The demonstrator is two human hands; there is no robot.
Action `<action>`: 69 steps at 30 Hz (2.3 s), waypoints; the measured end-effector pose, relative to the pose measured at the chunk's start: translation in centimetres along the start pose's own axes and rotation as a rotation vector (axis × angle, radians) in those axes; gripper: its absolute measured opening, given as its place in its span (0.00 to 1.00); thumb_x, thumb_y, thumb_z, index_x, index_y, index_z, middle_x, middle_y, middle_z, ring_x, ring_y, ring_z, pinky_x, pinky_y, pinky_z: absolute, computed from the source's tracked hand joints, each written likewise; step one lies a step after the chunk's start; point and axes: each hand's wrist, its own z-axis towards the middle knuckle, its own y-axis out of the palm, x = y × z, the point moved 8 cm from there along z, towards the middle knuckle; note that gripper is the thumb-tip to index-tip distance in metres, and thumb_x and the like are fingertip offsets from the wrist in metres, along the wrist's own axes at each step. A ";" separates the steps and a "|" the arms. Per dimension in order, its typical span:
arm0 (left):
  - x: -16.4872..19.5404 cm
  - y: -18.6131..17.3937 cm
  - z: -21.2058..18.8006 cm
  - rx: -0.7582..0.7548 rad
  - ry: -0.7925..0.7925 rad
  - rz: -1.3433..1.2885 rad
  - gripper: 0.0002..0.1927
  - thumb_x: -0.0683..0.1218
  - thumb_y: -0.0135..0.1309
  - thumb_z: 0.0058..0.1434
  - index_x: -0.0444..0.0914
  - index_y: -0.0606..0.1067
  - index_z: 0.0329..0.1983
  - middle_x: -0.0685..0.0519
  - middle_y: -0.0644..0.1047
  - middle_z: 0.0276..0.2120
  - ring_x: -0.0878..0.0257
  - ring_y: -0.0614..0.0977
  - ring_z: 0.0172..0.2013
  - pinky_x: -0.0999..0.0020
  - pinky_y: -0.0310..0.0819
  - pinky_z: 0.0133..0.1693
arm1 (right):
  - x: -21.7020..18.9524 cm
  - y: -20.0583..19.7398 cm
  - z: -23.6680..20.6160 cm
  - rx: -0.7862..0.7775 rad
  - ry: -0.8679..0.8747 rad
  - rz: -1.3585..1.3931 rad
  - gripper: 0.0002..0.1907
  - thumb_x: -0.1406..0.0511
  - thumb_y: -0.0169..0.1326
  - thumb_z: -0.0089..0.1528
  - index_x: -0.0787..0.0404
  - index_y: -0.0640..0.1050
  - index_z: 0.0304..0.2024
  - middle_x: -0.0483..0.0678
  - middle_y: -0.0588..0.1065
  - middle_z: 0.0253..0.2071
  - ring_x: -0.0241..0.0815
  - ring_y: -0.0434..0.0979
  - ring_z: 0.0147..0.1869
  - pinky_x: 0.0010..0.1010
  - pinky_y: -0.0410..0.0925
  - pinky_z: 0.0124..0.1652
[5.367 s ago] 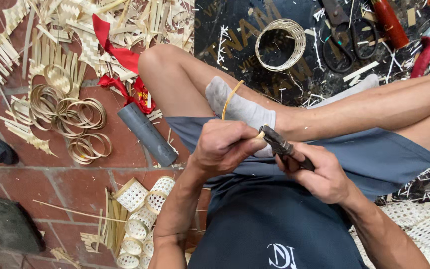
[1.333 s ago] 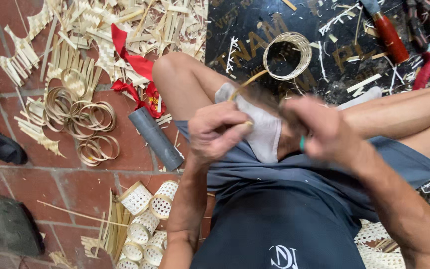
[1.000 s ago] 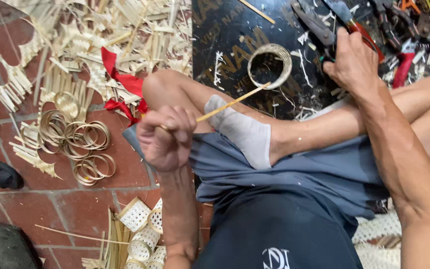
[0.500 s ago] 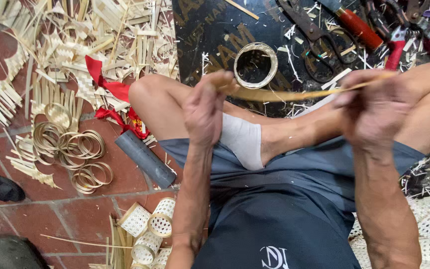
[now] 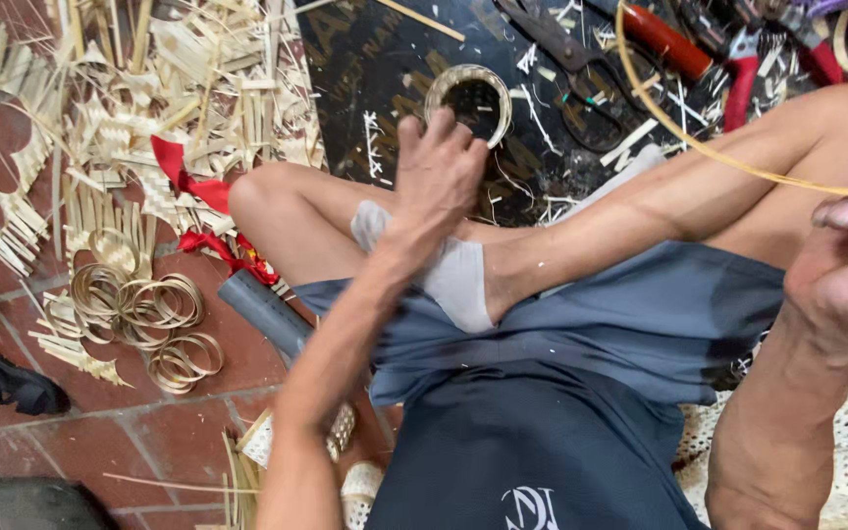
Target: The person sits on the floor and works bamboo strips: they shave and trim a thin bamboo strip with a knife, bend it into a ring, and fit it around a woven bamboo cylinder. They then press a round woven bamboo disc into the rim to form a small basket, and continue trimming strips with pliers and a knife.
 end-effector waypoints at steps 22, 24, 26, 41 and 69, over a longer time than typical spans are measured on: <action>-3.1 -4.2 -8.7 0.513 -0.214 -1.929 0.09 0.40 0.56 0.73 0.32 0.79 0.54 0.49 0.81 0.47 0.60 0.79 0.50 0.63 0.73 0.57 | 0.8 25.5 0.7 -0.473 0.216 0.332 0.12 0.61 0.51 0.79 0.63 0.77 0.57 0.56 0.79 0.40 0.42 0.78 0.33 0.30 0.73 0.33; -3.4 -5.8 -7.6 0.395 -0.079 -1.679 0.08 0.41 0.57 0.71 0.34 0.79 0.51 0.51 0.82 0.44 0.59 0.78 0.52 0.63 0.73 0.57 | -2.3 28.8 1.2 -0.702 0.073 0.159 0.09 0.63 0.50 0.79 0.61 0.77 0.55 0.56 0.78 0.43 0.44 0.80 0.37 0.31 0.75 0.38; -3.3 -6.9 -6.3 0.288 0.040 -1.309 0.07 0.42 0.60 0.68 0.36 0.79 0.47 0.52 0.80 0.44 0.56 0.78 0.52 0.61 0.72 0.57 | -5.3 31.4 0.4 -0.992 -0.147 -0.126 0.06 0.67 0.51 0.75 0.61 0.77 0.51 0.56 0.77 0.46 0.46 0.80 0.40 0.31 0.75 0.40; 1.2 -5.2 -1.2 0.192 0.283 -0.277 0.07 0.45 0.59 0.62 0.39 0.76 0.41 0.55 0.74 0.36 0.59 0.75 0.42 0.60 0.65 0.48 | 0.7 35.0 -3.7 -1.553 -1.156 -0.938 0.12 0.63 0.53 0.54 0.62 0.79 0.39 0.45 0.76 0.40 0.41 0.77 0.43 0.32 0.70 0.41; -0.3 -2.4 -0.1 0.011 0.087 -0.313 0.06 0.39 0.56 0.57 0.36 0.77 0.38 0.48 0.75 0.35 0.50 0.76 0.42 0.58 0.70 0.43 | 0.7 36.1 -2.8 -1.538 -1.061 -0.689 0.09 0.65 0.54 0.54 0.61 0.78 0.36 0.47 0.76 0.39 0.45 0.76 0.44 0.35 0.70 0.43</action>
